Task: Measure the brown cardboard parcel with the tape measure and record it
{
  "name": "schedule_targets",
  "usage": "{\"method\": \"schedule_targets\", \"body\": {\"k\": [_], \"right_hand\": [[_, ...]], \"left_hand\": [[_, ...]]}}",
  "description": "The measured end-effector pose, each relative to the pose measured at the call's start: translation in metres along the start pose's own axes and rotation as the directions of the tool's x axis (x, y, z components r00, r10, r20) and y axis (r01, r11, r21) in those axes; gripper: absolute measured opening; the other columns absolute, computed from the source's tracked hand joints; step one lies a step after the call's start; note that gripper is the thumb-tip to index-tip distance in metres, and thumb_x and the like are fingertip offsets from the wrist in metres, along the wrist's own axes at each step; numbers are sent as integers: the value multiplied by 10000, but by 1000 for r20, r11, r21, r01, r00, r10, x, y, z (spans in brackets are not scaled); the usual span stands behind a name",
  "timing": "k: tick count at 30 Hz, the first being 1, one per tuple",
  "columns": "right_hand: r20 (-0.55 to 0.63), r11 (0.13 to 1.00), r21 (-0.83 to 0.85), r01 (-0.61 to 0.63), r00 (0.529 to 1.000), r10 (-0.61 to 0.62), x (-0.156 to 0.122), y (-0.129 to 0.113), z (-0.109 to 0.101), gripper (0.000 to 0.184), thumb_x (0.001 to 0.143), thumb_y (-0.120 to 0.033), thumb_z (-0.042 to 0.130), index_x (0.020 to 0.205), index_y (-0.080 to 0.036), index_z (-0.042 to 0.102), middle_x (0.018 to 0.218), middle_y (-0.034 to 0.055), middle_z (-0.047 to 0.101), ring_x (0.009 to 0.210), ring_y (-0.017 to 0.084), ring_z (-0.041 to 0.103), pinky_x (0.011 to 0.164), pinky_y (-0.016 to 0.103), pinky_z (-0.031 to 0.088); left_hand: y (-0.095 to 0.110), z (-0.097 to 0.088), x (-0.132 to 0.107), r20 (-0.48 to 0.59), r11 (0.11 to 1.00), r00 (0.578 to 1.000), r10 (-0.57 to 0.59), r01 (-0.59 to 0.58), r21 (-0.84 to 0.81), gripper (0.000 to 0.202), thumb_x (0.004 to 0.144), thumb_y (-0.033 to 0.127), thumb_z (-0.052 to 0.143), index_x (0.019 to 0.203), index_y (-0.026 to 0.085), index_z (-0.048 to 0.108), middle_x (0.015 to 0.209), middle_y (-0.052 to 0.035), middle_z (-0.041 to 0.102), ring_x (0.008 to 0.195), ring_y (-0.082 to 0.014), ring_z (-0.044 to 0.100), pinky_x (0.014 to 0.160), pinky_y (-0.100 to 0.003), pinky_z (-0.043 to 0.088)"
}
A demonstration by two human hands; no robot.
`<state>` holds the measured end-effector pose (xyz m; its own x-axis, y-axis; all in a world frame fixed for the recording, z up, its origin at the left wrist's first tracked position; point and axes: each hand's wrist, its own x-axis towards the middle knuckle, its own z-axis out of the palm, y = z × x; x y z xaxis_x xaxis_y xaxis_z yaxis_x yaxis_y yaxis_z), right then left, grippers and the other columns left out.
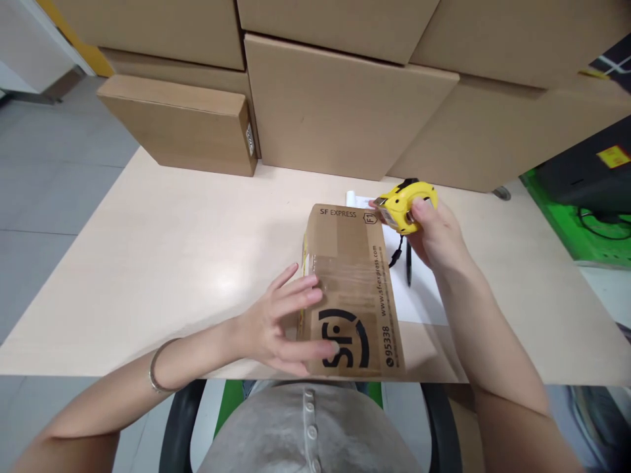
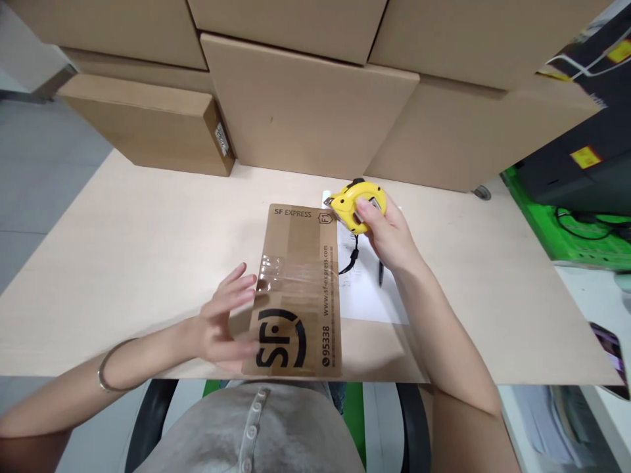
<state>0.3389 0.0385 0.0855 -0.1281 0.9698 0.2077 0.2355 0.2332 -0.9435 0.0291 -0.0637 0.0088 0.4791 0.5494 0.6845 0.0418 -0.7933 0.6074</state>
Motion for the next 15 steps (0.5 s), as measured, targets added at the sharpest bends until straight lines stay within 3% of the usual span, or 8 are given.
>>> {"method": "schedule_targets", "body": {"k": [2, 5, 7, 9, 10, 12, 13, 15], "right_hand": [[-8, 979, 162, -120, 992, 123, 1, 3, 1, 480, 893, -708, 668, 1100, -275, 671, 1111, 75, 794, 1074, 285, 775, 890, 452, 658], [-71, 955, 248, -160, 981, 183, -5, -7, -1, 454, 869, -662, 729, 1088, -265, 704, 1142, 80, 797, 1113, 285, 765, 896, 437, 668], [-100, 962, 225, -152, 979, 178, -15, -17, -4, 424, 889, -638, 727, 1095, -268, 707, 1138, 75, 788, 1073, 284, 768, 868, 446, 676], [-134, 977, 162, -140, 978, 162, -28, -26, -8, 366, 912, -598, 733, 1097, -285, 704, 1093, 55, 774, 995, 270, 766, 834, 436, 672], [-154, 984, 123, -131, 977, 150, -36, -30, -8, 331, 924, -578, 734, 1090, -295, 703, 1061, 43, 764, 961, 259, 758, 821, 422, 665], [-178, 992, 45, -119, 976, 125, -51, -39, -8, 274, 946, -553, 728, 1069, -309, 704, 1011, 28, 746, 929, 244, 738, 802, 389, 645], [-176, 993, 13, -121, 977, 121, -59, -44, -7, 258, 955, -548, 721, 1062, -314, 706, 1008, 26, 746, 930, 241, 731, 793, 376, 635], [-138, 990, -26, -137, 982, 132, -72, -55, -4, 242, 975, -540, 699, 1083, -322, 710, 1108, 28, 763, 969, 239, 729, 791, 366, 626]], "left_hand": [[3, 0, 3, -131, 990, 984, 117, -106, 89, 810, 653, 473, 961, 1380, 525, 607, 1621, 27, 452, 1492, -357, 518, 1269, -587, 428], [10, -14, 15, -315, 985, 940, 132, -90, 146, 704, 929, 336, 741, 1532, 559, 452, 1761, 93, 264, 1521, -308, 503, 1184, -530, 552], [16, -28, 23, -396, 980, 918, 11, 69, 188, 604, 1034, 248, 567, 1546, 553, 473, 1764, 106, 290, 1501, -305, 528, 1201, -525, 533], [22, -41, 28, -422, 945, 893, -156, 259, 199, 551, 1055, 365, 565, 1589, 470, 480, 1776, 52, 307, 1586, -364, 403, 1305, -572, 381], [24, -46, 29, -404, 930, 885, -232, 323, 173, 646, 1008, 509, 634, 1621, 405, 459, 1788, 5, 295, 1630, -406, 304, 1342, -598, 287], [27, -52, 33, -336, 896, 853, -398, 440, 56, 1037, 804, 728, 777, 1668, 307, 389, 1810, -75, 241, 1664, -459, 163, 1363, -624, 179], [29, -52, 36, -303, 858, 813, -497, 513, -31, 1142, 733, 749, 822, 1675, 289, 368, 1814, -92, 226, 1663, -464, 163, 1360, -623, 190], [35, -49, 41, -257, 725, 678, -688, 639, -256, 1060, 756, 664, 845, 1648, 296, 407, 1778, -98, 326, 1624, -450, 303, 1315, -606, 327]]}}
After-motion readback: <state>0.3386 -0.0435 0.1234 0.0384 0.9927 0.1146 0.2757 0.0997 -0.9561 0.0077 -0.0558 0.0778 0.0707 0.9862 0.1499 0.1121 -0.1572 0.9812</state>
